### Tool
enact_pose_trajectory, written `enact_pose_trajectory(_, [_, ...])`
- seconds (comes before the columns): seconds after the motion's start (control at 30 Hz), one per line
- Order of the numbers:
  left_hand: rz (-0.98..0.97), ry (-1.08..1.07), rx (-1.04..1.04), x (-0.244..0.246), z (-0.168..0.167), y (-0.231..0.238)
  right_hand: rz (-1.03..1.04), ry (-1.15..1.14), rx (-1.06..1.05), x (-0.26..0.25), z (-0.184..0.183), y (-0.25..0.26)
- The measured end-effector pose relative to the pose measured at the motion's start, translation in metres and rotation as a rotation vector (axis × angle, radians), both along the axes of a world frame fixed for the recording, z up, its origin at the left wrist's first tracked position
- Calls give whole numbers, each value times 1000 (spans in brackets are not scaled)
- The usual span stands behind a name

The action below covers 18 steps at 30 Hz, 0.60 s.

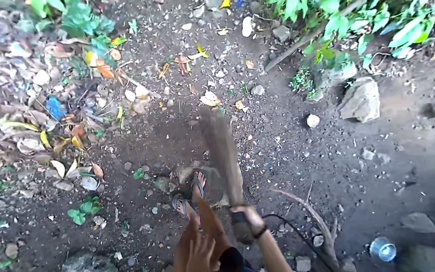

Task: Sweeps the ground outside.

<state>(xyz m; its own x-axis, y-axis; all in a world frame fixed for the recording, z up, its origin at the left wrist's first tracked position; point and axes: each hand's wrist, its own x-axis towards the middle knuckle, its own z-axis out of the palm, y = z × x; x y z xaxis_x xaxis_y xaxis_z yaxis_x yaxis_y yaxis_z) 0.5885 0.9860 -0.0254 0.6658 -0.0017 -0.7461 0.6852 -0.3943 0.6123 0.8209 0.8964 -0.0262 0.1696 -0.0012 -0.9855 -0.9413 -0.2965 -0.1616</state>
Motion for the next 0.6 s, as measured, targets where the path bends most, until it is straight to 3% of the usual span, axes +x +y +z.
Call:
enact_pose_trajectory(0.07, [-311,273,-121,11,-1,-1,-168,-124,-164,29,-22,-29])
enact_pose_trajectory(0.13, [-451,416,-62,15,-20,14,-236,-174,-252,60,-57,-27])
enact_pose_trajectory(0.2, [-599,422,41,27,-32,43,-152,-151,-183,73,-90,11])
enact_pose_trajectory(0.27, [-715,471,49,57,-34,78,22,-47,-15,62,-97,81])
enact_pose_trajectory(0.33, [-646,592,20,87,-32,117,147,94,113,37,-94,145])
enact_pose_trajectory(0.4, [-476,724,200,91,-41,174,183,206,285,26,-80,170])
enact_pose_trajectory(0.5, [-470,791,489,60,-37,255,218,236,497,49,-42,131])
enact_pose_trajectory(0.6, [-280,758,527,0,-8,303,138,96,393,85,1,68])
